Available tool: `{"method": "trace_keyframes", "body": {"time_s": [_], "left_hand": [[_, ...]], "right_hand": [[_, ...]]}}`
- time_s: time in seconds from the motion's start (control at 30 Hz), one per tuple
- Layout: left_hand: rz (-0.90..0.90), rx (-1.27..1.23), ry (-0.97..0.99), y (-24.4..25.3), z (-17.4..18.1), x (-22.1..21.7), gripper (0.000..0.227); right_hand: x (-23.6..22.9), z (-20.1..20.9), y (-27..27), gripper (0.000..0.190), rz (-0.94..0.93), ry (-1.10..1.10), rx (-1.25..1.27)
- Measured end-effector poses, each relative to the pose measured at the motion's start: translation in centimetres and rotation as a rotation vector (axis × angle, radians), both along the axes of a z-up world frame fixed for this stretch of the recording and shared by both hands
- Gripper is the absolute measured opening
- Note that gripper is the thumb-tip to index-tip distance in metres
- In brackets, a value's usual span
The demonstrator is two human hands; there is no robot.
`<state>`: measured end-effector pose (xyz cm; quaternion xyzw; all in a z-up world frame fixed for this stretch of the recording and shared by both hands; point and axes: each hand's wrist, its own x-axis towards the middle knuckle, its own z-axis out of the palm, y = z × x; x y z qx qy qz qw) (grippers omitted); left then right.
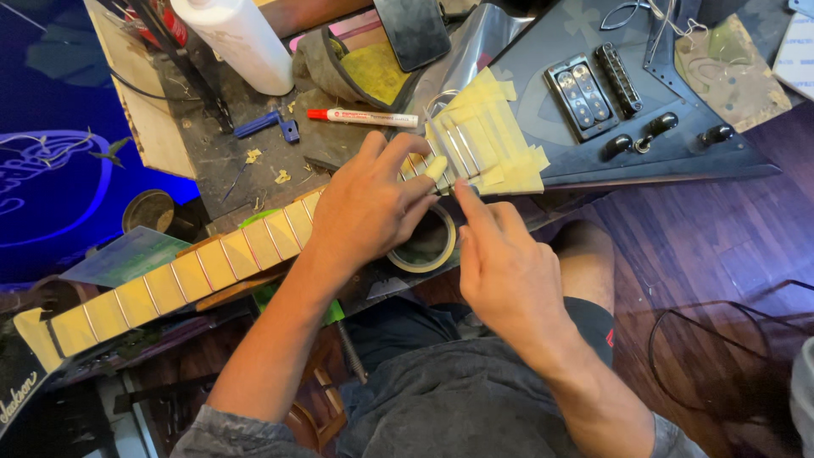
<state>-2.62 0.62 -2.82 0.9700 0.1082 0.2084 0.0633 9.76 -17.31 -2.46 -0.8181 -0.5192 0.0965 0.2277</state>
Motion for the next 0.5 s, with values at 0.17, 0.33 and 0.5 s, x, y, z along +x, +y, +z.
{"method": "trace_keyframes", "body": {"time_s": [0.17, 0.33, 0.5], "left_hand": [[0.043, -0.040, -0.047, -0.1, -0.3, 0.1, 0.019], [-0.018, -0.092, -0.078, 0.1, -0.1, -0.1, 0.015], [-0.021, -0.090, -0.061, 0.1, 0.0, -0.1, 0.013]], "right_hand": [[0.8, 0.4, -4.0, 0.046, -0.066, 0.183, 0.336], [0.0, 0.0, -6.5, 0.044, -0.034, 0.292, 0.290], [-0.5, -1.0, -6.3, 0.046, 0.001, 0.242, 0.238]]}}
